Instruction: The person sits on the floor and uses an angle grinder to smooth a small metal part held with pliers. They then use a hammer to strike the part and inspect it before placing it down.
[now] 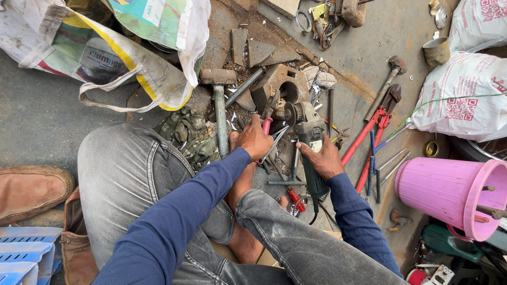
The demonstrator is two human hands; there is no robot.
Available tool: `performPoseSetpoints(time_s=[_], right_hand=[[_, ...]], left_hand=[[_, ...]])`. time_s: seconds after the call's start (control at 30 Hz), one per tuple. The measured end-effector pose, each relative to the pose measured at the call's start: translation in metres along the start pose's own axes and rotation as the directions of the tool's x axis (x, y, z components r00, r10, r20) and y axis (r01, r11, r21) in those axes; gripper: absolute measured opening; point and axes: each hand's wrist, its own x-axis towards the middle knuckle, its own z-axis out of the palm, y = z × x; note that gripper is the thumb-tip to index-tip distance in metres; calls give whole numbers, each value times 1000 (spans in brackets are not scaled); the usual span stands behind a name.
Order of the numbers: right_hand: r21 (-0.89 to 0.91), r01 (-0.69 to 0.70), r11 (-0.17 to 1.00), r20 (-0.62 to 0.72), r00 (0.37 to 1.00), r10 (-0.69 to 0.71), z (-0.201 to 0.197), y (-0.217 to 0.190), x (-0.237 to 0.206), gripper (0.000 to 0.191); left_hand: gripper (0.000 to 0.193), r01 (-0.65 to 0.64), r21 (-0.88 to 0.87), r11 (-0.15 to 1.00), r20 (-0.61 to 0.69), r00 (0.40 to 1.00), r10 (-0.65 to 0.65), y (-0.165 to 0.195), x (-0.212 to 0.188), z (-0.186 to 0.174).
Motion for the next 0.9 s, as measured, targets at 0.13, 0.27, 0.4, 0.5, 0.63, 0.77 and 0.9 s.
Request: performPoseSetpoints(time_s=[0.13,0.27,0.4,0.5,0.63,0.77,0.9], right_hand=[[-6,38,999,-25,999,-38,1,2,-2,120],[-14,36,999,-18,999,-37,0,-2,-2,120],[2,46,999,-21,999,-46,-2,-9,-4,116],[20,-7,1000,1,1000,7,-4,-14,-7,115],[21,-2,1000,1,1000,2,-4,-17,-9,111],[16,26,1000,-15,1000,-25,-4,-18,-10,112],[72,-19,997,20,1000,18,-3,-16,-11,107]], left_hand=[[71,-3,11,1000,-2,1000,3,0,-2,-1],[71,11,15,1000,9,1000,-11,1,-3,-2],[69,-12,5,1000,-17,1000,12,2,-5,-2],[71,-15,-6,1000,-3,1000,15,2,-6,-3],[72,9,-9,1000,9,1000,-9,2,-6,-4],[70,1,-10,1000,-3,1000,-1,4,-8,-5],[72,22,3,1000,19,1000,-22,5,-10,-7]])
